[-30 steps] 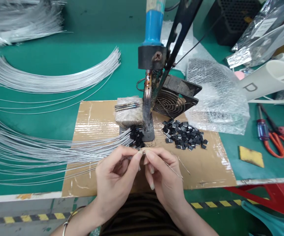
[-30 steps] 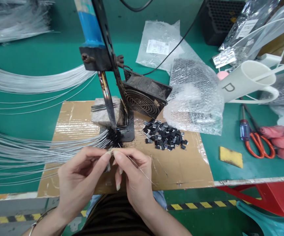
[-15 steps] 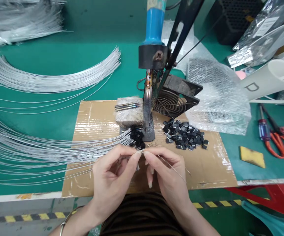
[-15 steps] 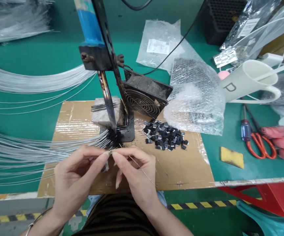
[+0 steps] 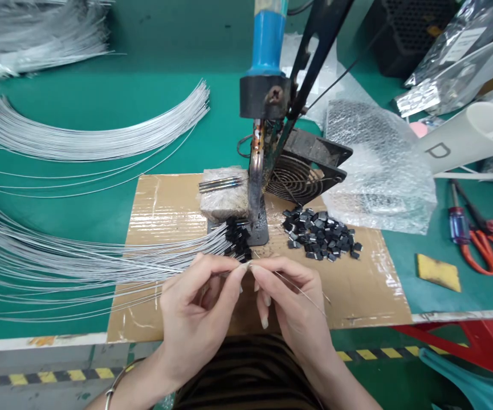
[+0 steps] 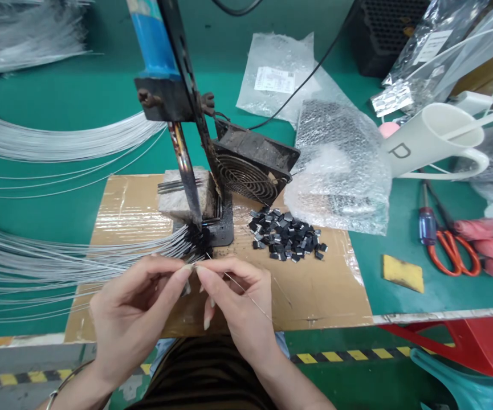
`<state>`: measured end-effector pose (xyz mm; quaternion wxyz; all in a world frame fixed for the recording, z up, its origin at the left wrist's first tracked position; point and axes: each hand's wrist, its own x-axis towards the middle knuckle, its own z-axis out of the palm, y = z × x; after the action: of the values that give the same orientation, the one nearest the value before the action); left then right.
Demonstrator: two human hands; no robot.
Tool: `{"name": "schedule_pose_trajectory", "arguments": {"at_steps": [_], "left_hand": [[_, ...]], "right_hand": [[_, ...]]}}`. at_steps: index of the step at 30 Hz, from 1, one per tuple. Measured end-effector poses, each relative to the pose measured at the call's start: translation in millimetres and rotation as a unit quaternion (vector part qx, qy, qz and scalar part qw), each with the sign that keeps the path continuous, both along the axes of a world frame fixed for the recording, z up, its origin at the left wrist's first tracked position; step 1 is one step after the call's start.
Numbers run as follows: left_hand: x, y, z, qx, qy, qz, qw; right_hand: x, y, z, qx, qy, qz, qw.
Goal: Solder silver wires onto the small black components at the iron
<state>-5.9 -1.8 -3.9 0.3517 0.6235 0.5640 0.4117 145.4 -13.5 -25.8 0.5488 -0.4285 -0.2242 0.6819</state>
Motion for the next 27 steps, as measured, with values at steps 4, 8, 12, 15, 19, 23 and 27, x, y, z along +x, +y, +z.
{"name": "schedule_pose_trajectory", "arguments": {"at_steps": [4, 8, 12, 15, 19, 23, 27], "left_hand": [[-2, 2, 2.0, 0.015, 0.010, -0.017, 1.000], [-4, 5, 5.4, 0.008, 0.015, -0.045, 0.999], [-5, 4, 6.2, -0.006, 0.015, -0.053, 0.998], [-5, 2, 6.1, -0.008, 0.022, -0.054, 0.998], [-4, 2, 5.2, -0.009, 0.030, -0.041, 0.999], [-2, 2, 2.5, 0.006, 0.031, -0.036, 0.999], [1, -1, -1.6, 0.028, 0.035, -0.023, 0.999]], "right_hand": [[3, 1, 1.0, -0.005, 0.005, 0.011, 1.000], [10, 5, 2.5, -0.013, 0.012, 0.039, 0.999], [17, 8, 4.7, -0.020, 0.012, 0.070, 0.997], [20, 9, 6.0, -0.025, 0.008, 0.080, 0.996], [19, 8, 5.4, -0.026, 0.011, 0.080, 0.996], [15, 7, 3.5, -0.025, 0.027, 0.057, 0.998], [9, 5, 3.8, -0.032, 0.047, 0.028, 0.998]]}}
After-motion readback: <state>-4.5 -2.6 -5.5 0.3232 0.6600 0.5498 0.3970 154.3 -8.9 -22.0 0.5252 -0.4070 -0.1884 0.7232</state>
